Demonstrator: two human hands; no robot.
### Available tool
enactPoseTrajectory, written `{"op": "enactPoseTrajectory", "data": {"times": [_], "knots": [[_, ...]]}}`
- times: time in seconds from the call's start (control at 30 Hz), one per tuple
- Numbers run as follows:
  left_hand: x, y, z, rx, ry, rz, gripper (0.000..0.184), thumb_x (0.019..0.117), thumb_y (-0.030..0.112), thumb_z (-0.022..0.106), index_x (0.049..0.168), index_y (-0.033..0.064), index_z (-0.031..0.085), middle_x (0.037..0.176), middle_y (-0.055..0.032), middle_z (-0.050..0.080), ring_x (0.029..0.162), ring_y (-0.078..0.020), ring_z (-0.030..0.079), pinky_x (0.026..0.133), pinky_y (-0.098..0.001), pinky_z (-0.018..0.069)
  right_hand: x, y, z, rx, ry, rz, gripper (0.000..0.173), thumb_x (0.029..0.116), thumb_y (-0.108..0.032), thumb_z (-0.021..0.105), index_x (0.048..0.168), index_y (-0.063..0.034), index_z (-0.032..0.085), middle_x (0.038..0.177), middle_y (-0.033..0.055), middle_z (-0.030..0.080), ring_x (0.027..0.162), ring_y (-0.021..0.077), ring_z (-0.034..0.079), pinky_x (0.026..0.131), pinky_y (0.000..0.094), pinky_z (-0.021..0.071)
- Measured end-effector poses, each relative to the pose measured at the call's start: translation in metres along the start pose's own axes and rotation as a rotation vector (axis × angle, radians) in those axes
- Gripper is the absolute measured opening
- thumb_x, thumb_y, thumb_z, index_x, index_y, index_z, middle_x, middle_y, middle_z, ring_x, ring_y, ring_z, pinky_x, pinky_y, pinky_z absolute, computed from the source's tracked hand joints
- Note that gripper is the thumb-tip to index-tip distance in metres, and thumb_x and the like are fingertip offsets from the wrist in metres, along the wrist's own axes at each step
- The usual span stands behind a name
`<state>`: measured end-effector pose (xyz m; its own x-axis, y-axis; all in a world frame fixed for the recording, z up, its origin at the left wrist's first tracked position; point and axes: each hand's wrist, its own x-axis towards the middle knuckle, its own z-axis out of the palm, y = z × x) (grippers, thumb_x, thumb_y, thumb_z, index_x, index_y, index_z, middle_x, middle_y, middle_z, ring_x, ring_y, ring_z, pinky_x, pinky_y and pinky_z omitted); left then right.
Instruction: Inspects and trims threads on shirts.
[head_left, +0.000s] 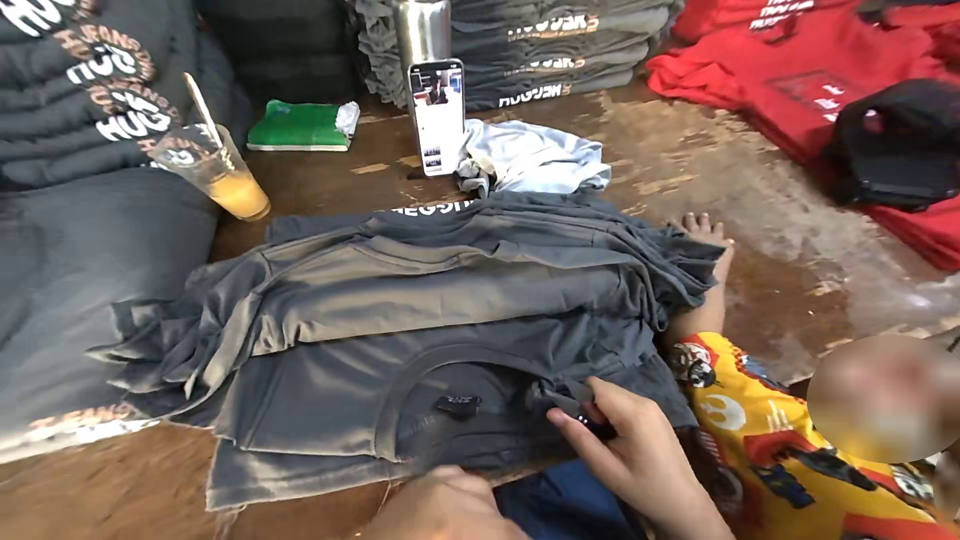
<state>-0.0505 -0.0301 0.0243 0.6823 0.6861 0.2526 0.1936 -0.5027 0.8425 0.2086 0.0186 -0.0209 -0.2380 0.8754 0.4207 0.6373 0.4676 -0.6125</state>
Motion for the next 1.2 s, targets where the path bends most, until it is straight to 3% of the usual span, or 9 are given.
{"op": "enactPoseTrajectory", "data": {"times": [0.1,0.23,0.33,0.5,0.57,0.7,1.0,1.07,1.2], "knots": [[-0.012,-0.007,-0.005,0.410,0.451,-0.296,0.046,0.0922,0.054,0.069,0.105,0.0099,0.076,0.086,-0.0013,0.072,0.082,-0.0109,0.067,0.077,-0.0300,0.0568,0.010,-0.008,0.024,0.025,0.087,-0.033,0.039,0.0961,-0.041,0.065,0.075,-0.0089,0.055,0.063,-0.0001,0.049,0.056,0.0077,0.048,0.052,0.0229,0.0418],[-0.025,-0.027,-0.013,0.819,0.640,-0.723,0.048,0.0880,0.037,0.065,0.115,-0.0021,0.070,0.098,-0.0184,0.070,0.086,-0.0367,0.068,0.075,-0.0540,0.0556,0.016,-0.011,0.038,0.064,0.189,-0.136,0.011,0.0854,-0.014,0.064,0.079,-0.0099,0.056,0.073,0.0027,0.056,0.075,0.0147,0.055,0.071,0.0281,0.0459],[-0.032,-0.015,-0.012,0.826,0.652,-0.776,0.030,0.0854,0.023,0.058,0.101,0.0018,0.073,0.071,-0.0057,0.062,0.058,-0.0190,0.058,0.052,-0.0359,0.0488,0.014,-0.012,0.025,0.117,0.292,-0.234,0.013,0.0837,-0.009,0.061,0.081,-0.0145,0.049,0.074,-0.0011,0.054,0.085,0.0123,0.053,0.086,0.0263,0.0396],[-0.026,-0.033,-0.013,0.514,1.115,-0.362,0.021,0.0970,0.007,0.058,0.105,-0.0102,0.068,0.095,-0.0076,0.069,0.082,0.0043,0.062,0.075,-0.0103,0.0520,0.004,-0.009,0.037,0.041,0.032,-0.427,0.009,0.0876,-0.010,0.058,0.084,-0.0180,0.054,0.084,-0.0002,0.061,0.092,0.0183,0.059,0.089,0.0328,0.0464],[-0.017,-0.041,-0.013,-0.066,1.250,-0.235,0.016,0.0997,-0.001,0.050,0.108,0.0057,0.062,0.100,0.0067,0.072,0.088,0.0029,0.068,0.077,-0.0154,0.0575,0.004,-0.012,0.042,-0.044,-0.070,-0.443,0.008,0.0835,-0.010,0.059,0.083,-0.0174,0.058,0.083,0.0011,0.063,0.086,0.0207,0.062,0.081,0.0371,0.0503],[-0.012,-0.039,-0.015,-0.863,1.255,-0.176,0.026,0.1046,0.006,0.041,0.097,0.0136,0.064,0.090,-0.0032,0.074,0.082,-0.0112,0.073,0.075,-0.0298,0.0631,0.009,-0.017,0.032,0.083,-0.146,-0.437,0.004,0.0867,-0.017,0.059,0.085,-0.0157,0.056,0.082,0.0013,0.061,0.074,0.0135,0.058,0.070,0.0288,0.0465],[-0.023,-0.051,0.007,-0.492,1.148,0.001,0.033,0.0860,0.010,0.080,0.115,0.0256,0.074,0.110,0.0088,0.074,0.094,-0.0027,0.071,0.084,-0.0202,0.0600,0.034,-0.048,0.048,0.400,-0.343,-0.239,0.020,0.0948,-0.016,0.057,0.108,-0.0021,0.063,0.125,0.0119,0.067,0.104,0.0133,0.065,0.087,0.0269,0.0543],[-0.020,-0.054,0.013,-0.401,1.191,-0.017,0.041,0.0815,0.000,0.081,0.115,0.0214,0.075,0.112,0.0055,0.074,0.096,-0.0058,0.072,0.085,-0.0222,0.0612,0.039,-0.048,0.056,0.342,-0.336,-0.184,0.025,0.0951,-0.018,0.056,0.113,-0.0024,0.065,0.109,0.0086,0.067,0.090,0.0134,0.062,0.081,0.0309,0.0530],[-0.018,-0.054,0.016,-0.335,1.241,-0.069,0.018,0.0889,0.010,0.077,0.105,0.0189,0.077,0.104,0.0078,0.074,0.092,-0.0013,0.069,0.083,-0.0174,0.0585,0.037,-0.053,0.069,0.162,-0.283,-0.216,0.034,0.1000,-0.039,0.056,0.084,-0.0099,0.058,0.067,0.0007,0.052,0.063,0.0136,0.054,0.061,0.0321,0.0449]]}}
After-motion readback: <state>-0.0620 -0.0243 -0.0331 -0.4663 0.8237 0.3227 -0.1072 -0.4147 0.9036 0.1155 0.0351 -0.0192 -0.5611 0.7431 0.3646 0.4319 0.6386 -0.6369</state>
